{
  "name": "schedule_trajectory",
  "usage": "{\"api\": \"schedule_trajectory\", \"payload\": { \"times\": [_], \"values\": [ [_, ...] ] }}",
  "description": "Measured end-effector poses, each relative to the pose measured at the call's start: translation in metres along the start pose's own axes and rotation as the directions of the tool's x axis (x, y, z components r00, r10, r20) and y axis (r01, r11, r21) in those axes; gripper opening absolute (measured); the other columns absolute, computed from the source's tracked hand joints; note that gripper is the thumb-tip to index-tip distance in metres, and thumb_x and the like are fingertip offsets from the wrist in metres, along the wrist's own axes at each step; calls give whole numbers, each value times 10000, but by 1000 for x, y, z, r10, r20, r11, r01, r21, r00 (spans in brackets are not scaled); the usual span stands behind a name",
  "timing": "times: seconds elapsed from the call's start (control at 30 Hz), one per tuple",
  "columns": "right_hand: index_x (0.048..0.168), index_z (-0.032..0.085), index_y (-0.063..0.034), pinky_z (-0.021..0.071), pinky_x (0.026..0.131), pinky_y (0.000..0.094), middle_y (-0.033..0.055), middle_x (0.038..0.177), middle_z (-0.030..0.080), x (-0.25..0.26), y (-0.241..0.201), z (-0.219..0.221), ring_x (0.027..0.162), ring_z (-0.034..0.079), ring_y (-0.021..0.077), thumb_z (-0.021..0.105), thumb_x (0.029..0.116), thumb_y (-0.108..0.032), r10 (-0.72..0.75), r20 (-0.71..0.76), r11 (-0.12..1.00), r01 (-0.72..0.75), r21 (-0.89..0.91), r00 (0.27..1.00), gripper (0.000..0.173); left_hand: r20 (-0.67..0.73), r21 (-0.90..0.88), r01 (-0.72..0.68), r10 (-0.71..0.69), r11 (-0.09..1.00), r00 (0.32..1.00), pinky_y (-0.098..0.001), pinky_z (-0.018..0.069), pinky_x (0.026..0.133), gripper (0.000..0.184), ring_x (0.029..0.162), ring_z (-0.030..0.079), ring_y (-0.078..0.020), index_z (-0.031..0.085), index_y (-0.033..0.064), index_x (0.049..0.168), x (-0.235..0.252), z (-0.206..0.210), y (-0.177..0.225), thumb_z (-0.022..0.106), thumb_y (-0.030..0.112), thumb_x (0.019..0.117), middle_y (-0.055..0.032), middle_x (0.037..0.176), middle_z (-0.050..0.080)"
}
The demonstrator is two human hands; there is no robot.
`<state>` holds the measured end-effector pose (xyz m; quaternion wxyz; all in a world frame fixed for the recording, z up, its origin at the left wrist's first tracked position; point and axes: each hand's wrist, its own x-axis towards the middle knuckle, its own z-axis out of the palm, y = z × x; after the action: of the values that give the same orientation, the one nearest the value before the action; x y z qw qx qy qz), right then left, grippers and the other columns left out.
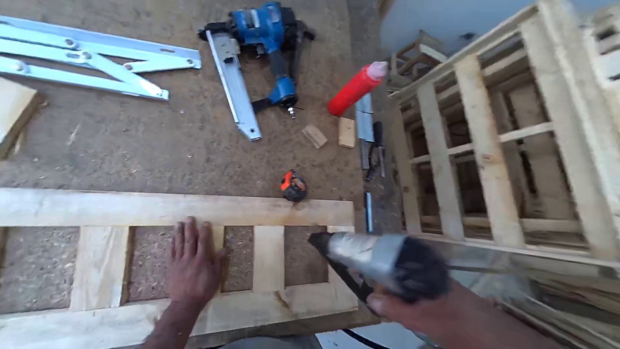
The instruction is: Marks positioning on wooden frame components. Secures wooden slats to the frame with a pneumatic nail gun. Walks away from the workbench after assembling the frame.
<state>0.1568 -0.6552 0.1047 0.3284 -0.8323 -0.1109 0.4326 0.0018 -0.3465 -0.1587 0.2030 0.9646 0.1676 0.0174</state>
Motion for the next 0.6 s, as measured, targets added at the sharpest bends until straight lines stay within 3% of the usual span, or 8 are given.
{"api": "schedule_trajectory", "payload": {
  "times": [0.03, 0.1, 0.13, 0.3, 0.47, 0.6],
  "values": [
    [1189, 672, -137, 595, 751, 382, 25, 932, 704, 20, -18, 10, 838, 692, 130, 743, 877, -356, 52, 45, 982, -43, -183, 998, 388, -6, 33, 6, -5, 999, 1000, -659, 241, 1213, 826, 1533, 257, -458, 487, 93, 1532, 2, 1, 2, 303, 691, 993, -225, 1642, 329],
    [1256, 633, -132, 571, 815, 535, 111, 1005, 707, 66, -36, 32, 962, 703, 267, 728, 884, -320, 192, 182, 911, -106, -398, 964, 428, -40, 60, 2, 0, 998, 999, -642, 278, 1203, 808, 1520, 301, -444, 519, 109, 1512, 4, 2, 5, 319, 691, 988, -210, 1620, 380],
    [1281, 614, -145, 561, 805, 562, 123, 1004, 703, 87, -37, 42, 970, 700, 300, 696, 900, -327, 235, 228, 882, -109, -458, 945, 431, -62, 63, 0, 4, 998, 998, -627, 296, 1201, 788, 1512, 322, -438, 535, 118, 1502, 4, 4, 4, 354, 683, 984, -204, 1607, 407],
    [1317, 592, -157, 563, 756, 586, 135, 970, 704, 140, -17, 61, 934, 708, 343, 653, 918, -416, 218, 299, 851, -31, -525, 929, 480, -93, 67, -6, 12, 998, 996, -607, 322, 1192, 752, 1495, 354, -442, 536, 135, 1501, 5, 7, 1, 428, 660, 972, -205, 1589, 434],
    [1300, 605, -157, 563, 640, 580, 124, 861, 699, 150, -3, 59, 805, 717, 347, 694, 873, -430, 142, 302, 860, 33, -508, 943, 515, -109, 84, -11, 21, 996, 994, -582, 331, 1192, 745, 1503, 350, -419, 512, 151, 1516, 7, 7, 2, 460, 656, 971, -212, 1590, 429],
    [1288, 597, -141, 559, 629, 578, 124, 835, 699, 153, -4, 55, 790, 718, 352, 721, 854, -450, 180, 345, 865, 19, -501, 921, 547, -110, 102, -9, 20, 995, 994, -555, 310, 1212, 748, 1537, 298, -378, 445, 203, 1561, 6, 8, 2, 444, 664, 973, -171, 1644, 357]
  ]
}}
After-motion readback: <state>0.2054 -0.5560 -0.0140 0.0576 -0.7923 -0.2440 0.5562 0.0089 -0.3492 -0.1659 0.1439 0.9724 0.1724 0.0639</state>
